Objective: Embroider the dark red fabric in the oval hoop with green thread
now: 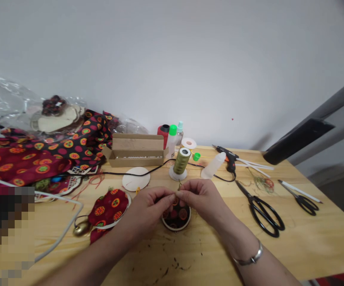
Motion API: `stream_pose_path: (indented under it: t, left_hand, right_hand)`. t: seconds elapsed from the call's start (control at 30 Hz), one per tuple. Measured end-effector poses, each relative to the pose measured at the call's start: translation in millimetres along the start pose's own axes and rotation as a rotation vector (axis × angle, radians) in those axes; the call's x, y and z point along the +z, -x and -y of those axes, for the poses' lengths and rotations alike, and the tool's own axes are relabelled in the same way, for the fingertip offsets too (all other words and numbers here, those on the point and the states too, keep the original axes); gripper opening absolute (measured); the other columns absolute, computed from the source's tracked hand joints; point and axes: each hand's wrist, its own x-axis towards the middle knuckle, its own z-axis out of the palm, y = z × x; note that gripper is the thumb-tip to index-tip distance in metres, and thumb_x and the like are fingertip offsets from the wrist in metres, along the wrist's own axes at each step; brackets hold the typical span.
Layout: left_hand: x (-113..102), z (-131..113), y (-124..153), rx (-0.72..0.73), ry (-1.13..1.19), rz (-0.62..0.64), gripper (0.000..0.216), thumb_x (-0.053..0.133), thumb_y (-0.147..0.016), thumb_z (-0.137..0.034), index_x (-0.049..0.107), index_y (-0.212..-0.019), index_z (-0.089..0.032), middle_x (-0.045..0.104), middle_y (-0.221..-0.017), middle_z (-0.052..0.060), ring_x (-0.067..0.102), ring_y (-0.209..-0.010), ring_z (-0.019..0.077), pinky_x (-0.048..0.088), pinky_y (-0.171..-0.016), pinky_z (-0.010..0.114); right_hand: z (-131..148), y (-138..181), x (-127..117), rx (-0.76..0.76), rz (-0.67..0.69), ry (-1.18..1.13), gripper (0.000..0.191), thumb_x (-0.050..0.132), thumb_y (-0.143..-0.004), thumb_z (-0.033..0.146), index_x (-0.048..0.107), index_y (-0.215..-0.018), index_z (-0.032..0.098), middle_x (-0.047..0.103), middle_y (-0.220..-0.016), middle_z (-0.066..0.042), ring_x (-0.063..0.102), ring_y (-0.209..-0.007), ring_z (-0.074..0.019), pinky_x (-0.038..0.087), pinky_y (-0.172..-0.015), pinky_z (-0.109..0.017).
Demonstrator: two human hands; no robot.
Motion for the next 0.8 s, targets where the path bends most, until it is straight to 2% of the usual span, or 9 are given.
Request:
stream_pose_path:
  t: [0.1, 0.23, 0.43, 0.6, 0.8]
  left_hand:
    - [-1.1, 1.6, -0.1, -0.024, 0.052, 0.013, 0.019, 0.059, -0.073, -0.032, 0.069, -0.069, -0.015, 0.058, -0.055, -0.002, 0.046, -0.052, 0.0095, 0.034, -0.050, 0.020]
    - [-3.4, 5.3, -1.8, -0.054, 0.151, 0.078, 0.022, 0.061, -0.073, -0.034, 0.069, -0.068, -0.014, 0.053, -0.051, -0.003, 0.035, -0.044, 0.0059, 0.023, -0.042, 0.018]
    - [-4.7, 6.8, -2.4, -0.120, 0.299, 0.142, 0.023, 0.063, -0.071, -0.037, 0.068, -0.067, -0.014, 0.054, -0.051, -0.002, 0.028, -0.039, 0.0036, 0.014, -0.039, 0.019]
    - [-4.1, 7.1, -2.6, -0.130, 0.346, 0.145, 0.022, 0.064, -0.071, -0.034, 0.068, -0.065, -0.013, 0.056, -0.052, -0.001, 0.028, -0.038, 0.0026, 0.014, -0.038, 0.019]
    - [-3.4, 6.2, -2.4, -0.112, 0.308, 0.112, 0.023, 0.065, -0.071, -0.033, 0.066, -0.057, -0.013, 0.058, -0.051, -0.001, 0.029, -0.037, 0.0027, 0.015, -0.038, 0.019]
  right_hand:
    - [-0.4, 0.3, -1.1, -0.004, 0.021, -0.016, 0.017, 0.064, -0.065, 0.027, 0.056, -0.058, 0.013, 0.056, -0.049, 0.002, 0.050, -0.043, -0.0089, 0.039, -0.044, -0.022]
    - [-2.2, -0.2, -4.4, 0.003, 0.065, -0.058, 0.021, 0.067, -0.064, 0.029, 0.057, -0.058, 0.013, 0.055, -0.047, 0.003, 0.050, -0.042, -0.0078, 0.039, -0.044, -0.021]
    - [-2.2, -0.9, -8.6, 0.007, 0.129, -0.136, 0.024, 0.072, -0.061, 0.032, 0.058, -0.060, 0.013, 0.057, -0.047, 0.003, 0.048, -0.042, -0.0060, 0.036, -0.043, -0.018]
    - [0.5, -0.4, -9.5, 0.029, 0.162, -0.175, 0.026, 0.074, -0.058, 0.034, 0.059, -0.061, 0.013, 0.056, -0.048, 0.004, 0.047, -0.041, -0.0055, 0.034, -0.041, -0.018]
    - [-0.2, -0.7, -10.3, 0.018, 0.185, -0.152, 0.024, 0.072, -0.062, 0.033, 0.061, -0.064, 0.012, 0.056, -0.051, 0.003, 0.048, -0.043, -0.0055, 0.034, -0.043, -0.018]
